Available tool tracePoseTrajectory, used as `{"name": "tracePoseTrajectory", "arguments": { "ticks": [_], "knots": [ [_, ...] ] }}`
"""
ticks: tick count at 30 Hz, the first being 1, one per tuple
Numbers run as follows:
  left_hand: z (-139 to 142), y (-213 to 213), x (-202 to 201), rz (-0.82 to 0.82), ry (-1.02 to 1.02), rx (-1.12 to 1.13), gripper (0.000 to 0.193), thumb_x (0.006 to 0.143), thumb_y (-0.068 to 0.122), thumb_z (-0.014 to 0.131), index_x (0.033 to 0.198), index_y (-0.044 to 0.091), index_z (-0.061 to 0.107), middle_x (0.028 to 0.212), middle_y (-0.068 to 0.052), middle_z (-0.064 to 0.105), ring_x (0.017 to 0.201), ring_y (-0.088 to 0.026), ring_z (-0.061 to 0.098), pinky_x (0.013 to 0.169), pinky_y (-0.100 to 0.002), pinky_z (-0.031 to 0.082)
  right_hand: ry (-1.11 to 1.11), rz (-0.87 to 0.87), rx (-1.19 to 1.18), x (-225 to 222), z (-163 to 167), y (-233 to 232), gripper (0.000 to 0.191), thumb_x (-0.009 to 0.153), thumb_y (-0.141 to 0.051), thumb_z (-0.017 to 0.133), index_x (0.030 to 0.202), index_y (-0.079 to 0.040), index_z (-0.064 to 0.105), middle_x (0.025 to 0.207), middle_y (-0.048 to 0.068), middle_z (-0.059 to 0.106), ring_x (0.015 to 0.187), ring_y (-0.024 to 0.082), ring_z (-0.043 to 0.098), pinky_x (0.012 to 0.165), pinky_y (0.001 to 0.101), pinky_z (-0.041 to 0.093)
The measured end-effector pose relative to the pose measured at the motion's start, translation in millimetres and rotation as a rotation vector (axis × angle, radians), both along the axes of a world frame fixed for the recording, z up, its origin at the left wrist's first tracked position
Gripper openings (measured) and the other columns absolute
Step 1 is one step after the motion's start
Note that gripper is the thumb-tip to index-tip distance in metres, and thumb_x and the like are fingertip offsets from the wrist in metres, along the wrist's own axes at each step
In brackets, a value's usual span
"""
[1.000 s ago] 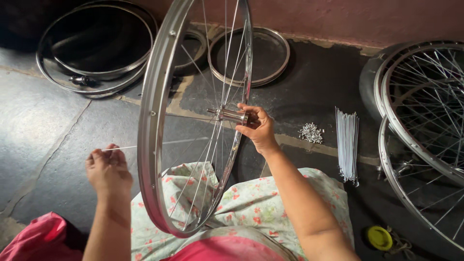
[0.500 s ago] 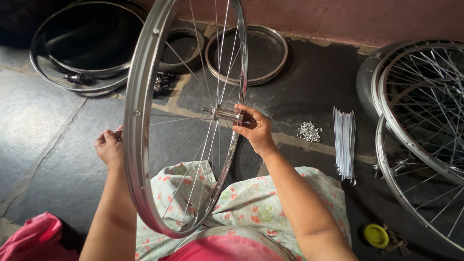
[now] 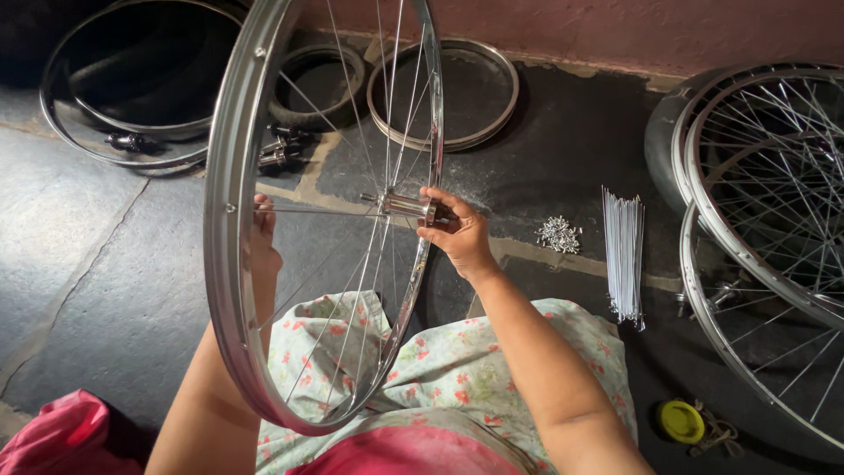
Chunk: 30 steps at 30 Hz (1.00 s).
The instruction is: The person sits on the floor and laces a bicycle wheel by inserting spokes through the hub and rim, then securing each with a nipple. They rotate the wheel to access different spoke holes and continue adding spokes one at a time.
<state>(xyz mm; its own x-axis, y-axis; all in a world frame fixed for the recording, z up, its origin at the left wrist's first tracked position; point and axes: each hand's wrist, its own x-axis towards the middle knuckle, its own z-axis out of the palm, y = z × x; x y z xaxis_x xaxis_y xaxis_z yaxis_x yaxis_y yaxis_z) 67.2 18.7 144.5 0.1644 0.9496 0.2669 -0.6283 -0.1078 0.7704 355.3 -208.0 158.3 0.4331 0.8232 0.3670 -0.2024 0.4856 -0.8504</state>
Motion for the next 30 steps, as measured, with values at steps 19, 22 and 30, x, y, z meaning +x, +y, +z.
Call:
{"name": "tracePoseTrajectory", "arguments": {
  "ticks": [19,22,30],
  "knots": [
    [40.9,-52.2,52.4,-0.243,0.491,-0.09,0.031,0.099,0.008,0.073,0.123,-0.008,0.063,0.114,-0.016,0.067,0.096,-0.019,0.063,0.085,-0.031,0.052,0.06,0.035,-0.049,1.5,-0.1,0.2,0.062,0.081,0.015,0.077,0.137,-0.007,0.062,0.137,0.008,0.066,0.103,0.013,0.07,0.095,0.0296,0.06],
    [68.0,-89.9,52.6,-0.331,0.992,0.144,0.06,0.085,0.012,0.076,0.141,0.01,0.057,0.144,-0.01,0.056,0.13,-0.018,0.05,0.099,-0.034,0.046,0.099,0.045,-0.04,1.8,-1.4,-0.1,0.06,0.08,0.014,0.078,0.135,-0.007,0.063,0.136,0.007,0.066,0.103,0.013,0.07,0.094,0.0302,0.061],
    [201.8,-191.2,-30.1,-0.331,0.225,0.074,0.067,0.098,0.039,0.065,0.153,0.01,0.042,0.155,-0.014,0.049,0.151,-0.03,0.042,0.128,-0.047,0.03,0.152,0.097,0.005,-0.9,3.6,-1.4,0.059,0.082,0.008,0.08,0.137,-0.007,0.063,0.13,0.006,0.069,0.104,0.013,0.069,0.097,0.0313,0.059]
  ]
}}
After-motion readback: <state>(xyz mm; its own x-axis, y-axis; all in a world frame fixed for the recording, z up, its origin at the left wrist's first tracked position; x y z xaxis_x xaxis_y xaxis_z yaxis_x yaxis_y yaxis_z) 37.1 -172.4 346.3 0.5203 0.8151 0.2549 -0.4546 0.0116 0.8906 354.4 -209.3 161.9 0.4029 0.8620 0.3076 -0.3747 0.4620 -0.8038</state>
